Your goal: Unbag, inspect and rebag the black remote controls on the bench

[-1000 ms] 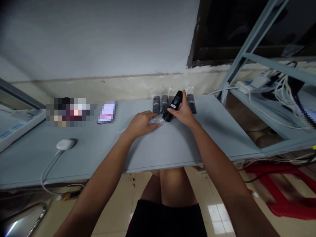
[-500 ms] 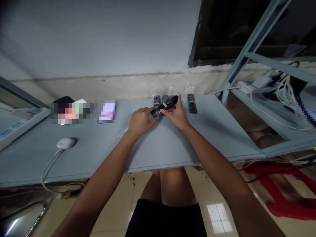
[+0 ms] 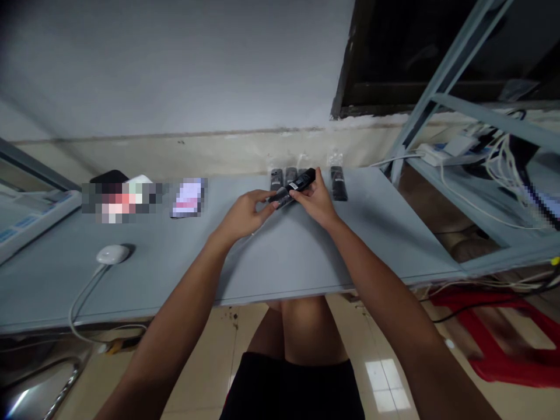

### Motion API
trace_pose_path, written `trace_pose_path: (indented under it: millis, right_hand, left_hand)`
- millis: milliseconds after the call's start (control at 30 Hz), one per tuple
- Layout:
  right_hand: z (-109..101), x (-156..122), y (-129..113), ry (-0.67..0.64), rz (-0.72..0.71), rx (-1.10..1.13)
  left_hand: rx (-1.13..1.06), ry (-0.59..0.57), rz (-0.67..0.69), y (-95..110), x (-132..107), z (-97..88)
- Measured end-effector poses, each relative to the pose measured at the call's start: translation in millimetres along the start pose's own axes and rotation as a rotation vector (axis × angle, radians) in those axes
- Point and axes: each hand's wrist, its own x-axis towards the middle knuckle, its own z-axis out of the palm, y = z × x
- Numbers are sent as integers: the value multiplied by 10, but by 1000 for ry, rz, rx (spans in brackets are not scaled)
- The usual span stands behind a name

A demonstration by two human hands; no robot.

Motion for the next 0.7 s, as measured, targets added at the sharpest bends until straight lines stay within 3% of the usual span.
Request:
trace_pose_path:
  millis: [233, 467, 700]
  right_hand:
    - [-12, -6, -2, -35, -28, 5]
    - [-46, -47, -100, -155, -38, 42]
    - [-42, -99, -176, -254, -53, 49]
  left_hand:
    - [-153, -32, -6, 20, 8, 12]
    - [-463, -23, -183, -115, 80, 72]
    - [-595, -52, -389, -194, 99, 107]
